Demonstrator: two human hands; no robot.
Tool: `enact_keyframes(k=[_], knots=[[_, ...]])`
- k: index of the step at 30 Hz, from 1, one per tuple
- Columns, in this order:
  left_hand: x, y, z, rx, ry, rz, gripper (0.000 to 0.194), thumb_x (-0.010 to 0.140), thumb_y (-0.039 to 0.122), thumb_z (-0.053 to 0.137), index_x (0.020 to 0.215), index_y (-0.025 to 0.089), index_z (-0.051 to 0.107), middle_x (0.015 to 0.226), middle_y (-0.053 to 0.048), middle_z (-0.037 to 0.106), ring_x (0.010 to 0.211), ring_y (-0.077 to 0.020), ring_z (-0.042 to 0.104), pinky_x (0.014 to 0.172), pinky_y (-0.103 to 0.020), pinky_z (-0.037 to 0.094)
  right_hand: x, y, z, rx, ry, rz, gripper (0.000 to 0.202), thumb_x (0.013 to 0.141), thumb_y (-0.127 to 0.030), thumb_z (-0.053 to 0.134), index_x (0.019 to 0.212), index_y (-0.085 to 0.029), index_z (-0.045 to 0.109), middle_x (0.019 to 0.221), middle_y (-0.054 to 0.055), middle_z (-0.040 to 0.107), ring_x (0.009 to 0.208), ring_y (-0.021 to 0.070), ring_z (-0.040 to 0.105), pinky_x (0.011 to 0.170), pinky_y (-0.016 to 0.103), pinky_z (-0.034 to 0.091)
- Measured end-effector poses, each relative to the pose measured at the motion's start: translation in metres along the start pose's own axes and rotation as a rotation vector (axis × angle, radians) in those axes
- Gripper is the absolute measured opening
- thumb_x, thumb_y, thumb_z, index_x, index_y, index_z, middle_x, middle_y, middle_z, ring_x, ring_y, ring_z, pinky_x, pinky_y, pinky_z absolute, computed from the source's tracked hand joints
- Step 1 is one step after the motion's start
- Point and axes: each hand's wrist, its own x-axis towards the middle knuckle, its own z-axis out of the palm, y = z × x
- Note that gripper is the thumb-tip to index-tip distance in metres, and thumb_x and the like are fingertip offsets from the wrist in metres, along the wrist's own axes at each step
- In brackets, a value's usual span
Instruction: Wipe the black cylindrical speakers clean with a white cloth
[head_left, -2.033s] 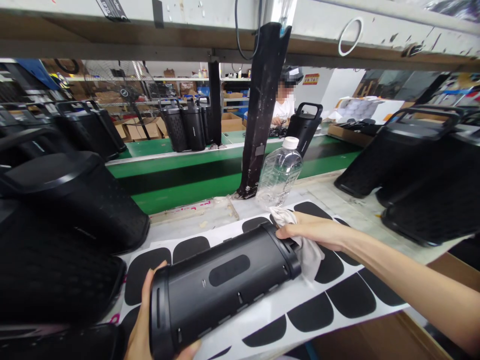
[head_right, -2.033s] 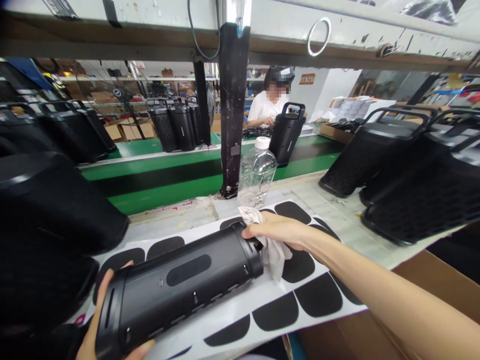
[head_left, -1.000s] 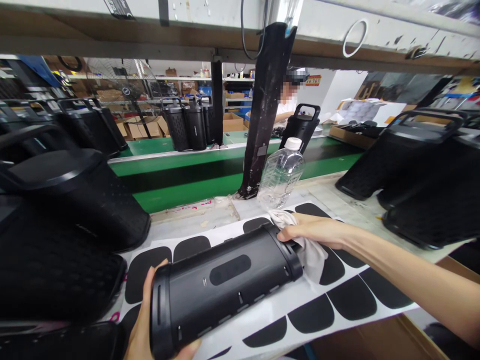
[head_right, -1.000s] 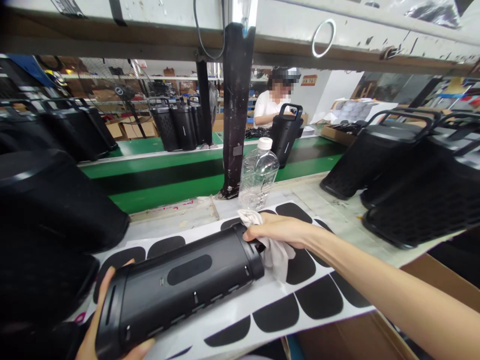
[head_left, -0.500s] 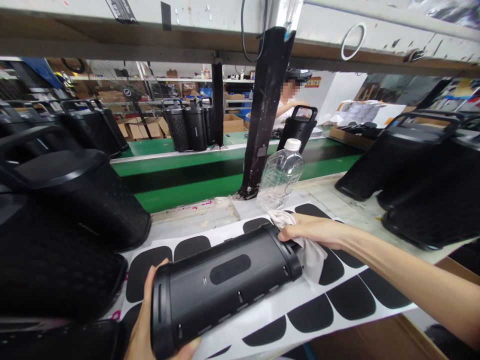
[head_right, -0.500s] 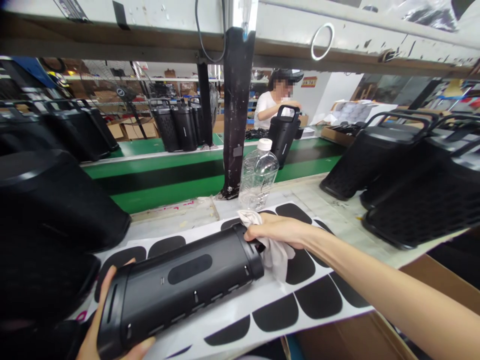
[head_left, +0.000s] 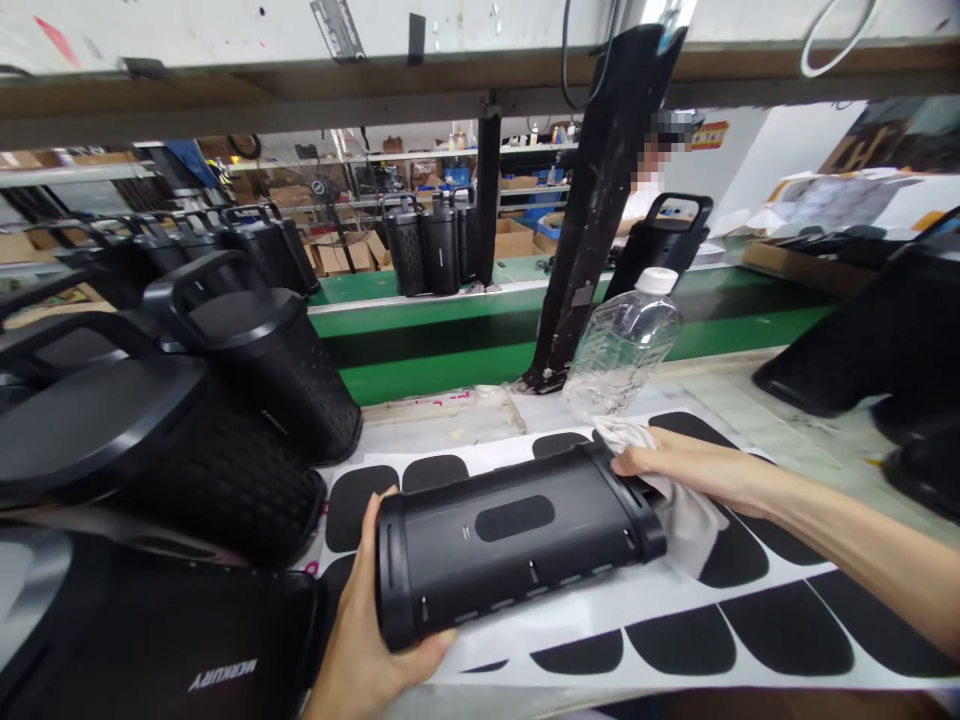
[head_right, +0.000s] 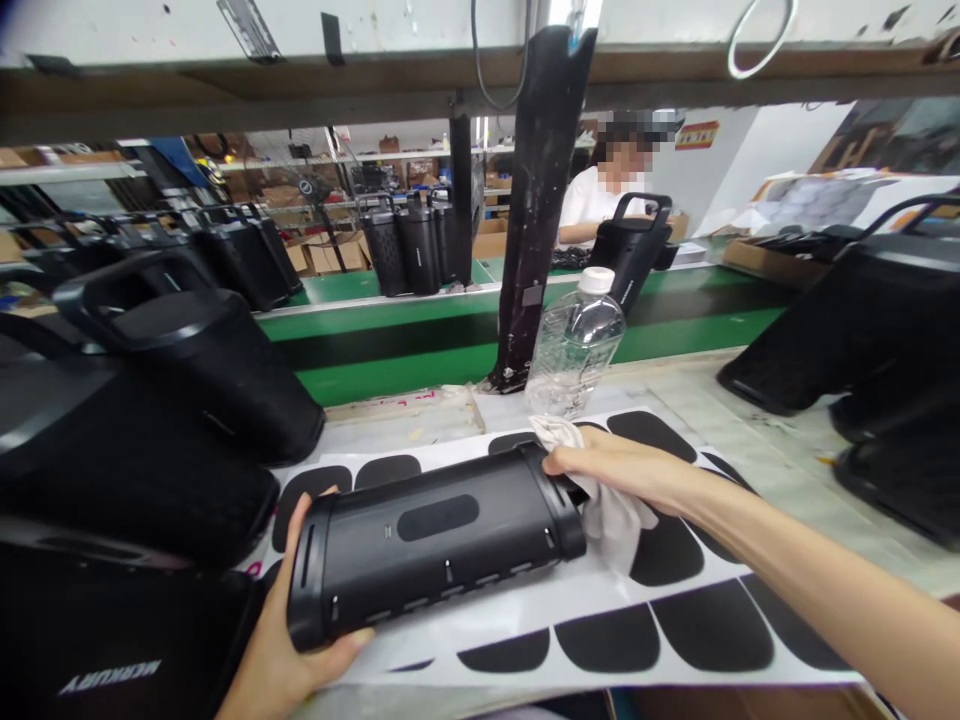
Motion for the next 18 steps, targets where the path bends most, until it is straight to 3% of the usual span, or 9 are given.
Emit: enact_keyframes(k=[2,4,6,8,9,11,14,16,18], knots=[[0.000,0.001,0.000,0.007,-0.001,-0.009,0.114,0.066,0.028,0.074,0.157,0.032,0.005,0.159,-0.008,0.035,0.142,-0.0325,0.041,0.120,-0.056,0.024,-0.006,-0.008,0.002,-0.198,0.189,-0.119,0.039,0.083,-0.059,0.053,0.081,-0.020,0.059,0.093,0.008,0.070,0.092,0.0257,0.064,0.085,0.036,0.049],[0.000,0.001,-0.001,0.013,-0.001,-0.022,0.115,0.065,0.028,0.076,0.157,0.031,0.007,0.158,-0.009,0.037,0.140,-0.0332,0.042,0.120,-0.056,0.022,-0.016,-0.016,0.009,-0.484,0.581,-0.366,0.053,0.092,-0.065,0.033,0.077,-0.020,0.057,0.087,0.011,0.067,0.086,0.0273,0.061,0.082,0.041,0.046],[-0.001,0.000,-0.001,0.013,0.003,-0.030,0.115,0.065,0.030,0.076,0.157,0.029,0.007,0.157,-0.010,0.038,0.140,-0.0339,0.043,0.120,-0.055,0.022,-0.027,-0.020,0.024,-0.733,1.039,-0.619,0.059,0.097,-0.058,0.021,0.080,-0.018,0.062,0.083,0.014,0.064,0.082,0.0287,0.059,0.076,0.044,0.045],[-0.001,-0.001,-0.001,0.010,0.009,-0.025,0.114,0.066,0.031,0.076,0.157,0.029,0.008,0.157,-0.010,0.038,0.140,-0.0337,0.043,0.120,-0.055,0.022,-0.032,-0.020,0.053,-0.883,1.274,-0.761,0.055,0.101,-0.046,0.024,0.093,-0.014,0.068,0.085,0.015,0.066,0.082,0.0282,0.060,0.074,0.042,0.046],[-0.001,-0.002,0.000,0.008,0.014,-0.018,0.114,0.066,0.032,0.076,0.157,0.030,0.008,0.157,-0.010,0.038,0.140,-0.0336,0.043,0.120,-0.055,0.023,-0.033,-0.018,0.073,-0.926,1.278,-0.793,0.050,0.102,-0.039,0.027,0.102,-0.013,0.069,0.089,0.015,0.069,0.084,0.0274,0.062,0.075,0.041,0.047],[-0.001,-0.004,0.001,-0.009,0.018,0.003,0.112,0.067,0.034,0.076,0.157,0.029,0.008,0.157,-0.010,0.038,0.139,-0.0338,0.044,0.120,-0.055,0.025,-0.029,-0.013,0.119,-0.984,1.116,-0.882,0.040,0.101,-0.026,0.033,0.104,-0.015,0.071,0.095,0.011,0.074,0.089,0.0236,0.066,0.081,0.038,0.051],[-0.002,-0.007,0.003,-0.037,0.021,0.030,0.109,0.069,0.042,0.076,0.157,0.028,0.013,0.155,-0.012,0.041,0.137,-0.0348,0.048,0.117,-0.055,0.033,-0.022,-0.011,0.183,-0.904,1.061,-0.952,0.038,0.098,-0.024,0.041,0.119,-0.007,0.068,0.127,0.012,0.067,0.121,0.0256,0.059,0.103,0.039,0.046],[-0.002,-0.008,0.004,-0.018,0.050,0.056,0.103,0.070,0.044,0.074,0.155,0.027,0.019,0.154,-0.013,0.043,0.137,-0.0345,0.048,0.115,-0.053,0.036,-0.018,-0.012,0.205,-0.881,0.953,-1.114,0.041,0.097,-0.030,0.043,0.125,-0.009,0.065,0.136,0.008,0.061,0.130,0.0228,0.052,0.110,0.035,0.043],[-0.001,-0.008,0.005,0.003,0.073,0.067,0.102,0.071,0.044,0.073,0.155,0.025,0.018,0.154,-0.014,0.043,0.138,-0.0340,0.047,0.114,-0.052,0.037,-0.017,-0.014,0.205,-0.924,0.841,-1.193,0.044,0.098,-0.036,0.041,0.130,-0.014,0.062,0.142,0.002,0.055,0.134,0.0192,0.049,0.111,0.034,0.042]])
